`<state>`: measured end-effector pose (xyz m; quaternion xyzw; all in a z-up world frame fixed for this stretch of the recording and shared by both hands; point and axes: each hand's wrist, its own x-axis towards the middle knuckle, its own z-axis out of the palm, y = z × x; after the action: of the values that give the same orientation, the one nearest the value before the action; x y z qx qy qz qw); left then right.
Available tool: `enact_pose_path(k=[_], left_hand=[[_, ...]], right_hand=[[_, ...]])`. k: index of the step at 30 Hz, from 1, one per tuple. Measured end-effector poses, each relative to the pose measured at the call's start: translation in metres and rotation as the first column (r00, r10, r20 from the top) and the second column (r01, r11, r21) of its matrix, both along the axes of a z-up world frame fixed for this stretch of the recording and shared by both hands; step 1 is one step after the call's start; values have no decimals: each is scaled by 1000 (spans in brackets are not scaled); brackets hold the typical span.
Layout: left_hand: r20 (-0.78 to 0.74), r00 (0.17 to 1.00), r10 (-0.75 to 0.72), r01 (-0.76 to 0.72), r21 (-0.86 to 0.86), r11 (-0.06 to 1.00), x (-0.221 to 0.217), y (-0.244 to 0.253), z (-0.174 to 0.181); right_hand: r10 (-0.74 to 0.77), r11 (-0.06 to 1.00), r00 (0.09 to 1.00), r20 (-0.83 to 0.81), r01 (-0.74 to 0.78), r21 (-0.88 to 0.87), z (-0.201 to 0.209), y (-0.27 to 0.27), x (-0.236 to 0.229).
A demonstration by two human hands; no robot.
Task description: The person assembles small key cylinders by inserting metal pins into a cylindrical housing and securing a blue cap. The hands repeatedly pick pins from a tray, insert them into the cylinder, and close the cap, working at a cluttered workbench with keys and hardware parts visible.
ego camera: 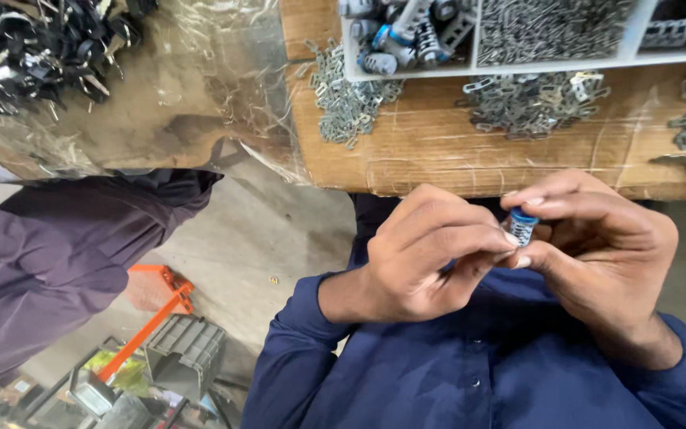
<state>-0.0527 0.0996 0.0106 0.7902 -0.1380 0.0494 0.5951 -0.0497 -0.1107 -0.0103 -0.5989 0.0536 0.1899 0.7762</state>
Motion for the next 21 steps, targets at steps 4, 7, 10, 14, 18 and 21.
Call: enact_pose_path(k=[4, 7, 10, 14, 18, 21], left_hand=[[127, 990, -63, 42, 158, 986, 9, -8, 3], [72, 994, -78, 64, 180, 982, 12, -16, 11], [72, 985, -158, 135, 256, 957, 23, -25, 25], [-145, 916, -375, 397, 171, 902, 40, -26, 37], [-656, 559, -507, 244, -454, 857, 30, -57, 29], [-181, 930, -320, 336, 67, 939, 38, -88, 24]], right_hand=[[-77, 996, 997, -16, 78, 50, -3, -7, -5], [-80, 993, 995, 54, 74, 94, -9, -13, -7], [-66, 997, 996, 63, 68, -32, -9, -22, -8], [52, 999, 991, 125, -51, -9, -5, -46, -3], [220, 959, 974, 54, -226, 169, -3, -90, -11], [-181, 982, 982, -60, 183, 42, 1, -123, -39]])
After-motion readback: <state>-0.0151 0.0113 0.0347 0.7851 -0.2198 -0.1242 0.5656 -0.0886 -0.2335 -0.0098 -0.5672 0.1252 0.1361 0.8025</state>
